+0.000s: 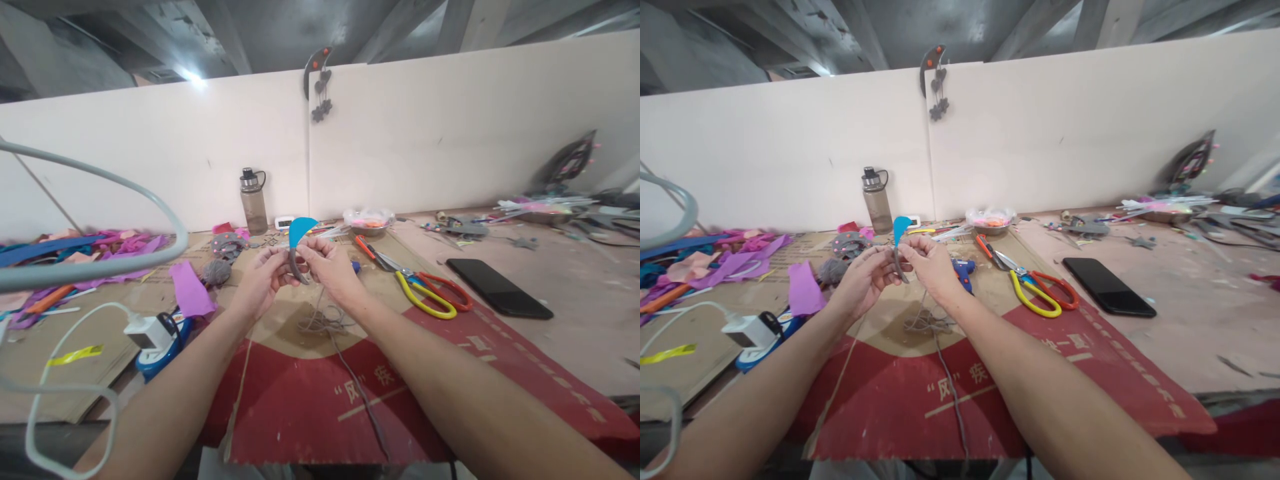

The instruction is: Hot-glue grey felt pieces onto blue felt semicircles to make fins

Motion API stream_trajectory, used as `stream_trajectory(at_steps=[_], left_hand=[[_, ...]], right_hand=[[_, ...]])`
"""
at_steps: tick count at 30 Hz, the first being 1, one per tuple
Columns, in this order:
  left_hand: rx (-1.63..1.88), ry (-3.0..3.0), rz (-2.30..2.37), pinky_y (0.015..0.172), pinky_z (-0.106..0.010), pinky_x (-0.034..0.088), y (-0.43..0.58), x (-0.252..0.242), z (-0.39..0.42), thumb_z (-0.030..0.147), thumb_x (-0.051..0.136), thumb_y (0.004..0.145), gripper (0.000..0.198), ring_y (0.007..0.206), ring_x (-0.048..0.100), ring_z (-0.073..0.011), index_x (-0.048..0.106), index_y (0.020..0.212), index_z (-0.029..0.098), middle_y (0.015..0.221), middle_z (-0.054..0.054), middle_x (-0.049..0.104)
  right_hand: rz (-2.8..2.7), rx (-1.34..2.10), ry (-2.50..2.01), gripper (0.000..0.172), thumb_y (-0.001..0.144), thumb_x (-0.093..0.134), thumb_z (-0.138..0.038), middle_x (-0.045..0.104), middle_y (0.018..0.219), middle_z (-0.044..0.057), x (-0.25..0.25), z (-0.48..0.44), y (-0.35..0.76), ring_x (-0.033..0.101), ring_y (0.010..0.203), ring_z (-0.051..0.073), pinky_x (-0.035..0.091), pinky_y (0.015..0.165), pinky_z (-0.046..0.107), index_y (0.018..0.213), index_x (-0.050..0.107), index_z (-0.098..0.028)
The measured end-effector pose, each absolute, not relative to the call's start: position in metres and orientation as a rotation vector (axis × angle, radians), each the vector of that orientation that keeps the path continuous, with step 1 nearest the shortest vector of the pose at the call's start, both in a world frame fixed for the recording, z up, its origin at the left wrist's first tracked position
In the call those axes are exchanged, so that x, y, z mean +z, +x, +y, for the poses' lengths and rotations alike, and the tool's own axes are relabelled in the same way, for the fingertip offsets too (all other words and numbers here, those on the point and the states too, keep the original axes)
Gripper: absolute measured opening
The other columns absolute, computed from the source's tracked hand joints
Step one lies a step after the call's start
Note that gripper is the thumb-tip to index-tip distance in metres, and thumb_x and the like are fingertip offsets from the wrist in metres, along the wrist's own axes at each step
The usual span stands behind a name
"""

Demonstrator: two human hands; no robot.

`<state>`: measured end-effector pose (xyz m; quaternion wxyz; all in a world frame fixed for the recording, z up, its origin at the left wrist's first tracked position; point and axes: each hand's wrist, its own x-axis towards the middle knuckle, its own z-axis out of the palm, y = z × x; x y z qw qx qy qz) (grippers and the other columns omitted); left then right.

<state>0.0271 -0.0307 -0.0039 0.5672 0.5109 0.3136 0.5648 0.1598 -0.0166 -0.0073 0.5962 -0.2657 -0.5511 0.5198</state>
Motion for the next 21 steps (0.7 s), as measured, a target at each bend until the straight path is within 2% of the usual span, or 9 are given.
stream_trajectory(at_steps=[6,12,17,21], left_hand=[[1.358,1.435,0.835,0.050,-0.021,0.045,0.0303,-0.0072,-0.0318,0.031,0.068,0.073,0.028,0.072,0.067,-0.0166,0.050,0.087,0.017,0.079,-0.002,0.064],[1.332,1.587,0.918,0.055,-0.024,0.051,0.0326,-0.0084,-0.0335,0.038,0.056,0.081,0.021,0.074,0.064,-0.0146,0.053,0.090,0.019,0.090,-0.003,0.062],[1.506,1.828,1.156,0.064,-0.023,0.048,0.0317,-0.0059,-0.0347,0.031,0.057,0.080,0.013,0.073,0.058,-0.0138,0.060,0.075,0.018,0.078,-0.002,0.061],[1.550,1.914,1.302,0.057,-0.024,0.040,0.0292,-0.0023,-0.0369,0.025,0.062,0.076,0.014,0.061,0.051,-0.0131,0.060,0.064,0.019,0.064,0.001,0.057]], right_hand=[[-1.282,1.268,-0.547,0.019,0.071,0.063,-0.036,0.052,0.062,-0.005,-0.0091,-0.0175,0.1581,0.047,0.051,0.008,0.046,0.049,0.024,0.069,0.054,-0.020],[-1.394,1.093,-0.642,0.013,0.075,0.059,-0.032,0.063,0.074,-0.001,-0.0107,-0.0205,0.1580,0.059,0.071,0.013,0.052,0.068,0.029,0.075,0.062,-0.019],[-1.509,0.862,-0.720,0.014,0.079,0.055,-0.027,0.068,0.080,0.001,-0.0103,-0.0214,0.1592,0.061,0.076,0.014,0.047,0.076,0.030,0.081,0.066,-0.019],[-1.564,0.763,-0.735,0.016,0.081,0.053,-0.027,0.068,0.082,0.001,-0.0112,-0.0215,0.1602,0.061,0.078,0.014,0.045,0.075,0.029,0.083,0.066,-0.019]])
